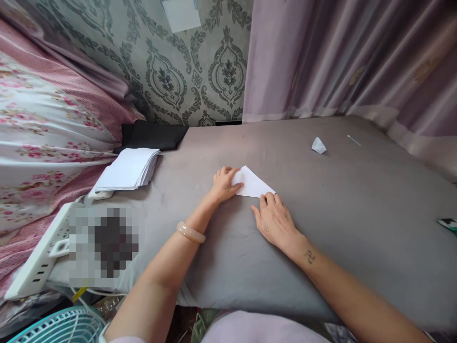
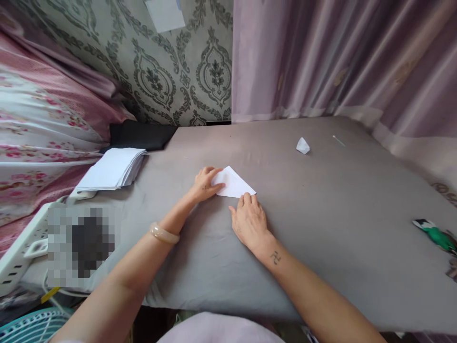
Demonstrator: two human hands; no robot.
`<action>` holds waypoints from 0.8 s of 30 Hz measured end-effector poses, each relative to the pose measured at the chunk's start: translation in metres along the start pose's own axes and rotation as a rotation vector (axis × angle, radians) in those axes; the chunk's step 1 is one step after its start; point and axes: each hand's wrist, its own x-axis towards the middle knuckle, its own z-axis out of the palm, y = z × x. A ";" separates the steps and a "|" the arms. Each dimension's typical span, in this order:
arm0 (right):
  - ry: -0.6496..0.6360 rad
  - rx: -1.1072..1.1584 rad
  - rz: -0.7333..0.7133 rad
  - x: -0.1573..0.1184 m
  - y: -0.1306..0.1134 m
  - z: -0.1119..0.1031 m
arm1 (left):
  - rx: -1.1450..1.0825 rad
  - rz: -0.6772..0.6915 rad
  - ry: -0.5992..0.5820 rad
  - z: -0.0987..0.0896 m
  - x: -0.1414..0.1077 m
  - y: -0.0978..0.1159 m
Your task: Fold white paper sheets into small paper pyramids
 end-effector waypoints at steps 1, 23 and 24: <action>0.012 -0.005 -0.002 0.001 0.000 0.001 | -0.013 -0.092 0.022 -0.002 0.005 -0.003; 0.097 0.337 -0.092 0.038 0.028 0.024 | -0.730 -0.543 -0.071 -0.017 -0.075 0.030; 0.081 0.358 -0.124 0.039 0.027 0.023 | -0.748 -0.526 -0.068 -0.017 -0.078 0.031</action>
